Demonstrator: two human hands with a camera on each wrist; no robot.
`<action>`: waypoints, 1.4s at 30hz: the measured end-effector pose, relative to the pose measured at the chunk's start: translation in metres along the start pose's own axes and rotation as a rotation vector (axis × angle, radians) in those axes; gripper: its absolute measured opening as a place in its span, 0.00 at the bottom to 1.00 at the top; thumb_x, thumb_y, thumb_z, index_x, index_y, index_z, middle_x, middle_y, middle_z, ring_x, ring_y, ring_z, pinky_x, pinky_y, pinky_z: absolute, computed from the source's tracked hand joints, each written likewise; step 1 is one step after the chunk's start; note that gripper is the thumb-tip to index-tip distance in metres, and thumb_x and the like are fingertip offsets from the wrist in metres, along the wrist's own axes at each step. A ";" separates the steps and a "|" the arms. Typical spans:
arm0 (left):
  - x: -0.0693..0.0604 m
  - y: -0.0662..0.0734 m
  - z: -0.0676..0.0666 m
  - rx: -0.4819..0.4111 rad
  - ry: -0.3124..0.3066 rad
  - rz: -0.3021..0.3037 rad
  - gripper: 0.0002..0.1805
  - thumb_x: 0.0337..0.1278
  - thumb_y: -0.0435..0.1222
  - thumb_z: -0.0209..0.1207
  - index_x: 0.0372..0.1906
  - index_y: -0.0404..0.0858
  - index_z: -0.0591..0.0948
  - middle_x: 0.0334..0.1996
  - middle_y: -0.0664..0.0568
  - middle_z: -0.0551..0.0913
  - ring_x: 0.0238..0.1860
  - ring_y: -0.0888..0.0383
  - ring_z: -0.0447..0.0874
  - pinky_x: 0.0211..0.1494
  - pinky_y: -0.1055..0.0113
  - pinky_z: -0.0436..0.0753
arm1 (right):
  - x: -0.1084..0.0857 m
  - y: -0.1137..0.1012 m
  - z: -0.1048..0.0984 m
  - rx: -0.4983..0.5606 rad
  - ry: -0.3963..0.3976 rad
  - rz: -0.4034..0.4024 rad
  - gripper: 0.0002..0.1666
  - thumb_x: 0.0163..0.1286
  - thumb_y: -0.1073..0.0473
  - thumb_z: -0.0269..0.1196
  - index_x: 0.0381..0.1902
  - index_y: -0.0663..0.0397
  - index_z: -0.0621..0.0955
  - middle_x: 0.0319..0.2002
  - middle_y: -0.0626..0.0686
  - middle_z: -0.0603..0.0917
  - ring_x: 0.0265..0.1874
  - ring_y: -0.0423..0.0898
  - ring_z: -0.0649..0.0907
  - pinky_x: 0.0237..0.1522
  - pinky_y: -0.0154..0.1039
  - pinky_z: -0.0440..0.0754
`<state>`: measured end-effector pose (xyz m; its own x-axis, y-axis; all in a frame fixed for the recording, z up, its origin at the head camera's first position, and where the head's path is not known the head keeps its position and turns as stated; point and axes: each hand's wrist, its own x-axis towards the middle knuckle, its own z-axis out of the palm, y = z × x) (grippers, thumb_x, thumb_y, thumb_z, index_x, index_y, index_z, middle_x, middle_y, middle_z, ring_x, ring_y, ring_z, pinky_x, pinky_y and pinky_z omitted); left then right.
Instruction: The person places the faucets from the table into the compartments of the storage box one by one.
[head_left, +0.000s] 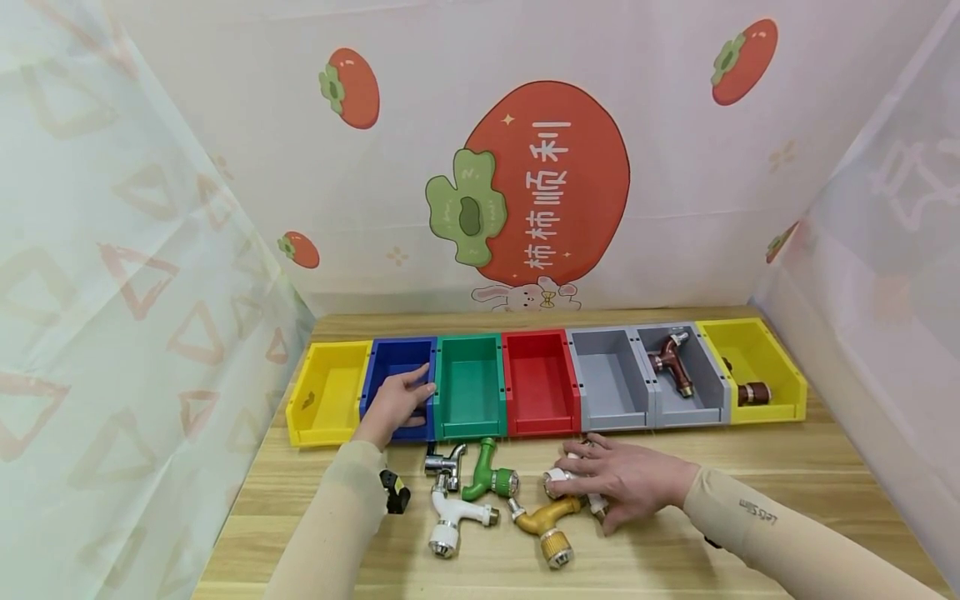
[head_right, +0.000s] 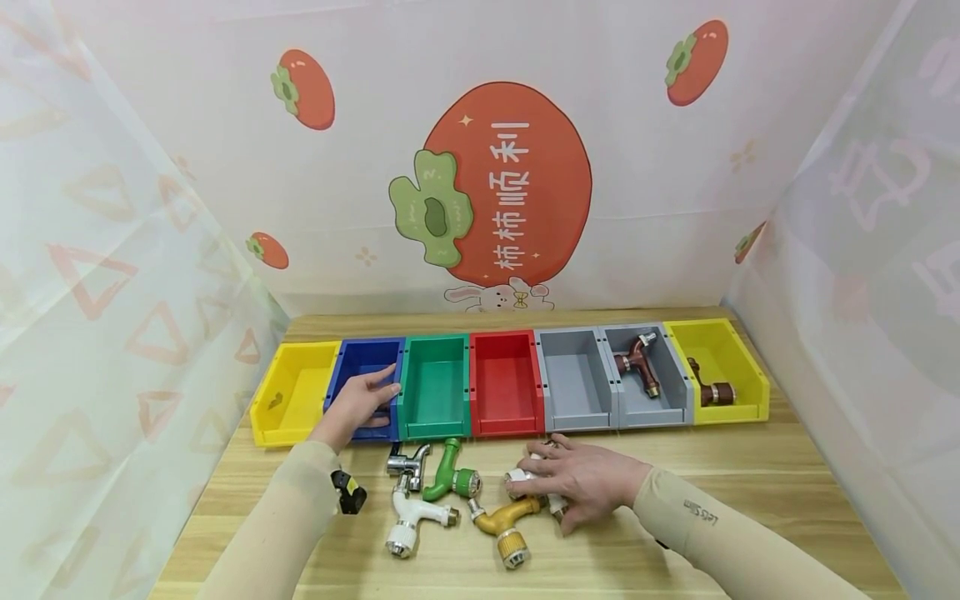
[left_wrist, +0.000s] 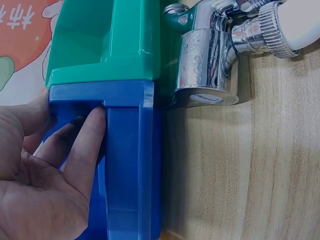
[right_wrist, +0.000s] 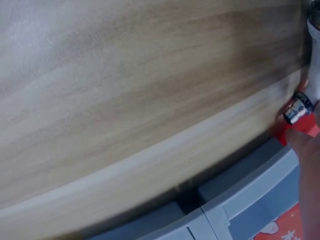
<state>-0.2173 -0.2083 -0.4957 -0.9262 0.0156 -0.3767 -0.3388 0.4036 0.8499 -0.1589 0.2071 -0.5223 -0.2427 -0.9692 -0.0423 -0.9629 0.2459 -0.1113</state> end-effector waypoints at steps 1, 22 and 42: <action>0.000 0.000 0.000 0.000 0.001 0.000 0.33 0.75 0.46 0.58 0.79 0.60 0.63 0.71 0.44 0.75 0.66 0.44 0.77 0.54 0.53 0.88 | 0.000 0.000 0.001 0.008 0.003 -0.001 0.55 0.61 0.29 0.68 0.81 0.34 0.60 0.75 0.56 0.71 0.74 0.64 0.68 0.67 0.68 0.71; -0.001 0.000 0.001 0.000 0.000 -0.005 0.33 0.75 0.46 0.58 0.79 0.59 0.63 0.71 0.44 0.74 0.67 0.43 0.76 0.55 0.52 0.87 | 0.004 -0.010 0.000 -0.103 0.112 -0.051 0.52 0.56 0.41 0.77 0.77 0.33 0.68 0.71 0.57 0.75 0.70 0.63 0.74 0.65 0.68 0.73; 0.000 0.000 0.000 0.004 0.000 0.001 0.33 0.75 0.45 0.58 0.79 0.58 0.63 0.71 0.43 0.73 0.66 0.43 0.77 0.54 0.53 0.87 | -0.026 0.034 -0.043 -0.266 0.226 0.054 0.61 0.42 0.45 0.85 0.75 0.37 0.72 0.70 0.59 0.76 0.69 0.66 0.73 0.65 0.73 0.70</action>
<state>-0.2173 -0.2085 -0.4955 -0.9265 0.0162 -0.3760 -0.3373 0.4074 0.8487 -0.1904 0.2402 -0.4825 -0.2856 -0.9407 0.1828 -0.9379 0.3136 0.1484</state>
